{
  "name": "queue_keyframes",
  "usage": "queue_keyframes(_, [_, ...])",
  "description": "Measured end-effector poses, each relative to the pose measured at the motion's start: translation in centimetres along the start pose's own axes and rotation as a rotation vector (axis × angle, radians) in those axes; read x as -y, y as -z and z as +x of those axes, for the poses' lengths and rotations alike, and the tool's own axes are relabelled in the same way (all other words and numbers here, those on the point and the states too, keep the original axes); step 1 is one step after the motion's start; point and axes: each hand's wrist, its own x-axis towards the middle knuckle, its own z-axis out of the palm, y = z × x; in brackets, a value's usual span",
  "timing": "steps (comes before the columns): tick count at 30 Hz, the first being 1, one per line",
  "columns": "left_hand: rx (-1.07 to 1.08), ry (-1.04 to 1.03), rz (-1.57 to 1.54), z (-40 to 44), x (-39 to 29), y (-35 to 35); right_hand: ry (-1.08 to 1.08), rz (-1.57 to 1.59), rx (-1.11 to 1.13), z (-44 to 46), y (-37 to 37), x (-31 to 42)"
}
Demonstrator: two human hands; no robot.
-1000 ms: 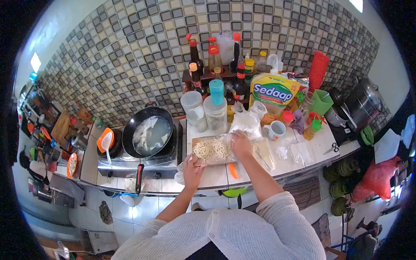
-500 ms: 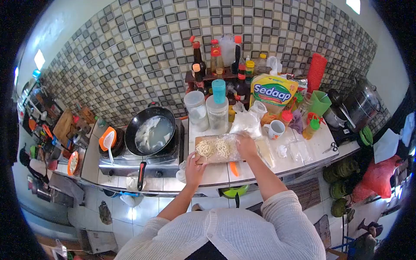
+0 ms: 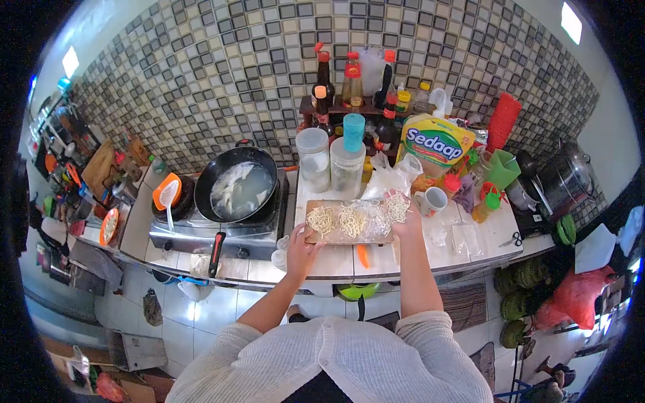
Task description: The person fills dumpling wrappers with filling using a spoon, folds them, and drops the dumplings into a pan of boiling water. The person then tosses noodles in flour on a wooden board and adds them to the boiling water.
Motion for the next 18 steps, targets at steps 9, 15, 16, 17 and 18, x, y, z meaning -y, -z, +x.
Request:
queue_keyframes(9, [0.039, 0.032, -0.022, 0.0, 0.5, -0.3, -0.043, 0.141, -0.016, -2.9, -2.8, 2.1])
queue_keyframes(15, [0.027, -0.006, -0.039, 0.0, 0.8, -0.3, -0.08, 0.131, 0.009, -2.6, -2.8, 2.1])
queue_keyframes(16, [0.007, -0.057, -0.016, -0.2, 1.0, -0.3, -0.1, 0.111, 0.029, -2.5, -2.4, 1.9])
queue_keyframes(17, [0.005, -0.047, -0.015, -0.3, 0.9, -0.2, -0.108, 0.106, 0.025, -2.1, -1.9, 1.7])
queue_keyframes(18, [0.013, -0.042, -0.066, -0.3, 0.9, -0.2, -0.12, 0.088, 0.006, -1.6, -1.5, 1.5])
